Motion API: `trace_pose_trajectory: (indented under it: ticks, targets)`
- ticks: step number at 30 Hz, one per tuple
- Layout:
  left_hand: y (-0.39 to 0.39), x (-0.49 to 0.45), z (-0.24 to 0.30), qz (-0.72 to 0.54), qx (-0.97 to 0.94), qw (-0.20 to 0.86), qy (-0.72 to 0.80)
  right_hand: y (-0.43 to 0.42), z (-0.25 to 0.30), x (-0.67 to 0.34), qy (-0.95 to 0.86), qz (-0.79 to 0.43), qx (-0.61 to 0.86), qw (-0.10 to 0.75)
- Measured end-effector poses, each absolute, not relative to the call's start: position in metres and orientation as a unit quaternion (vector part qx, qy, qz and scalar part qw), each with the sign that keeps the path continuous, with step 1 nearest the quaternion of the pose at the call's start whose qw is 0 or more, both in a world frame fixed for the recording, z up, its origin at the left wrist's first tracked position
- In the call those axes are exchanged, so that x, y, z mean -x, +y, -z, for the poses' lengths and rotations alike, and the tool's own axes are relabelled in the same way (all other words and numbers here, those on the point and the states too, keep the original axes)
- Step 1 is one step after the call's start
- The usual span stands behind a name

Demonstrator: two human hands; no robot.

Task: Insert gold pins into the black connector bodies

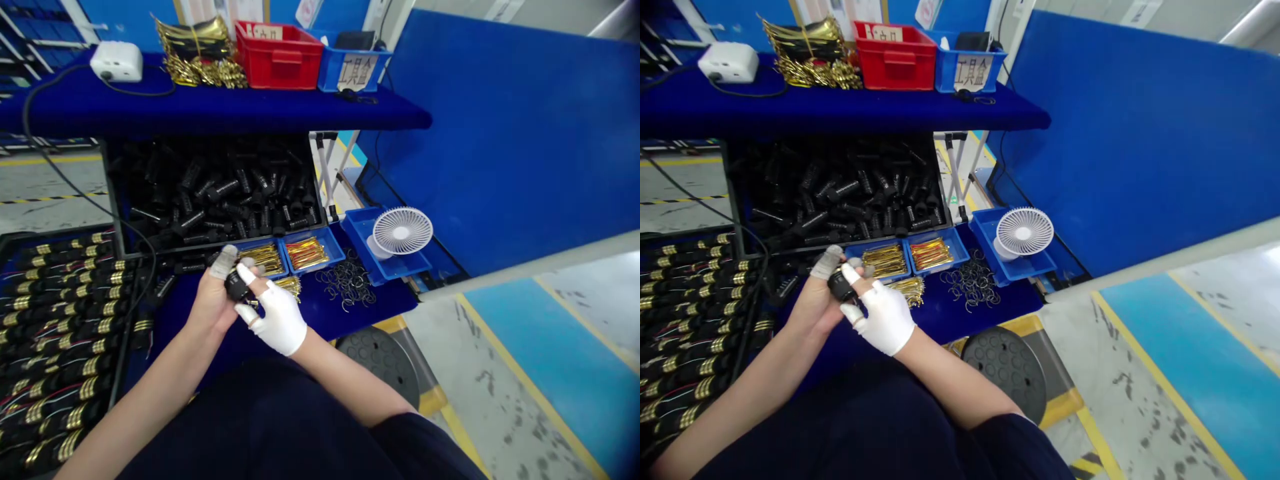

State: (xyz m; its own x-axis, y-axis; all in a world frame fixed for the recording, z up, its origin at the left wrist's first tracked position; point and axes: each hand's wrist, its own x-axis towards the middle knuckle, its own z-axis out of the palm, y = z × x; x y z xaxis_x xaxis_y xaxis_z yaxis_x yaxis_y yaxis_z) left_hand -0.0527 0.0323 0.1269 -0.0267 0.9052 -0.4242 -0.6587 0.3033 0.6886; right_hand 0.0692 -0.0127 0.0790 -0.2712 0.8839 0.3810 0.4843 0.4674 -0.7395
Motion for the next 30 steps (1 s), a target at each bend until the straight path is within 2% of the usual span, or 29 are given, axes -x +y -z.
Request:
trace_pose_trajectory:
  ticks: [3, 7, 13, 20, 24, 27, 30]
  targets:
    - [0.036, 0.070, -0.120, -0.586, -0.098, 0.702, 0.392, -0.015, -0.060, -0.092, -0.755, -0.254, 0.427, 0.428]
    - [0.035, 0.078, -0.109, -0.555, -0.073, 0.729, 0.394, -0.018, -0.010, -0.132, -0.659, -0.228, 0.526, 0.488]
    - [0.011, 0.048, -0.094, -0.441, -0.139, 0.786, 0.410, -0.027, 0.050, -0.161, -0.638, -0.238, 0.602, 0.416]
    - [0.008, 0.033, -0.074, -0.404, -0.201, 0.786, 0.423, -0.042, 0.059, -0.286, -0.518, -0.149, 0.780, 0.318]
    - [0.008, 0.009, -0.069, -0.362, -0.176, 0.801, 0.444, -0.047, 0.072, -0.340, -0.489, -0.145, 0.823, 0.249]
    - [0.006, -0.016, -0.067, -0.317, -0.139, 0.834, 0.430, -0.042, 0.082, -0.346, -0.499, -0.152, 0.819, 0.239]
    - [0.005, -0.039, -0.061, -0.293, -0.132, 0.847, 0.423, -0.033, 0.084, -0.347, -0.507, -0.143, 0.804, 0.274]
